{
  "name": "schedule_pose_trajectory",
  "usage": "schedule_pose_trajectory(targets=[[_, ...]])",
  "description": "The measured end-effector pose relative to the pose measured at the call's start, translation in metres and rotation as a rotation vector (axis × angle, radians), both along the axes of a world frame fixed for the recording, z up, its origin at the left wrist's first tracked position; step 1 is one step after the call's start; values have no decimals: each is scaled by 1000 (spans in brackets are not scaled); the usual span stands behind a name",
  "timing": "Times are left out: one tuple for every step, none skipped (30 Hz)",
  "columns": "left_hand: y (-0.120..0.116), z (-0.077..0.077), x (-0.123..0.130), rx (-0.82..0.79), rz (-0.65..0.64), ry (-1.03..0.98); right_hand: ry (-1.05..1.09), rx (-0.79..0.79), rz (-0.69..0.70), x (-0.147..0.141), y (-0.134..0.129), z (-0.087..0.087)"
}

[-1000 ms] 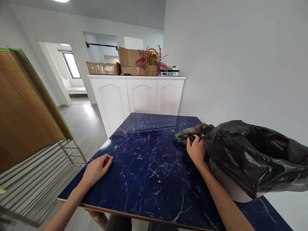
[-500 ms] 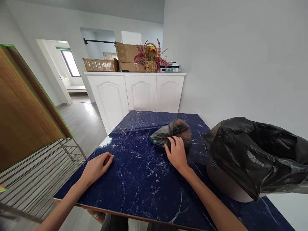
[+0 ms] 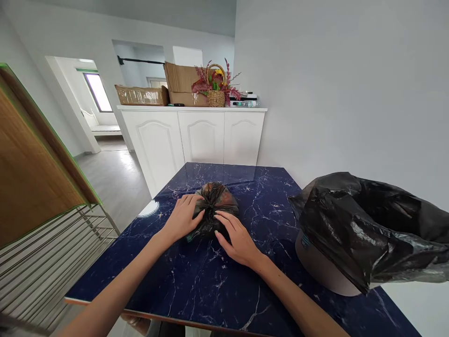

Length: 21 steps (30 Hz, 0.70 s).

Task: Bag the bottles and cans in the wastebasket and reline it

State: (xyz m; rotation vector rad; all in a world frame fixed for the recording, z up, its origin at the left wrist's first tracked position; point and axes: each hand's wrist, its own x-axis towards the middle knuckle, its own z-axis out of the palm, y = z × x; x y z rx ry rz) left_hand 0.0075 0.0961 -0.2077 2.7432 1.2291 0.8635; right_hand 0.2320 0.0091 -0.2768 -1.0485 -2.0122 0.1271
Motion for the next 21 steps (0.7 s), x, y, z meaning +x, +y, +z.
schedule_pose_trajectory(targets=[[6, -2, 5, -22, 2, 7, 19, 3, -2, 1, 0, 0], [12, -5, 9, -43, -1, 11, 43, 2, -7, 2, 1, 1], [17, -7, 13, -64, -3, 13, 71, -1, -14, 2, 1, 1], [20, -9, 16, -82, -6, 12, 102, -6, -25, 3, 1, 2], [22, -11, 19, -95, -10, 7, 133, -12, -40, 5, 2, 2], [23, -12, 21, -102, -16, -1, 160, -16, -62, 6, 2, 2], [23, -13, 23, -102, -23, -13, 180, -16, -89, 7, 3, 3], [21, -13, 26, -98, -35, -29, 189, -12, -116, 8, 3, 3], [18, -13, 28, -91, -49, -47, 188, -5, -140, 9, 4, 3], [14, -13, 30, -80, -65, -69, 177, 3, -159, 10, 4, 3], [10, -12, 31, -69, -81, -92, 161, 11, -172, 10, 5, 3], [6, -11, 32, -58, -99, -117, 146, 18, -179, 10, 5, 3], [2, -10, 33, -51, -117, -142, 135, 24, -183, 10, 5, 3], [-2, -9, 34, -46, -133, -168, 130, 28, -185, 10, 6, 3], [-5, -8, 34, -45, -146, -197, 130, 33, -187, 10, 6, 3], [-7, -6, 34, -48, -152, -229, 136, 38, -189, 10, 7, 2], [-8, -5, 34, -53, -149, -268, 143, 43, -191, 10, 7, 2], [-9, -4, 33, -61, -137, -313, 152, 49, -195, 10, 8, 2], [-9, -3, 33, -72, -117, -366, 163, 55, -202, 10, 8, 1], [-8, -3, 32, -87, -91, -425, 175, 60, -212, 11, 9, 1], [-6, -3, 30, -102, -60, -490, 188, 65, -224, 11, 9, 1]])
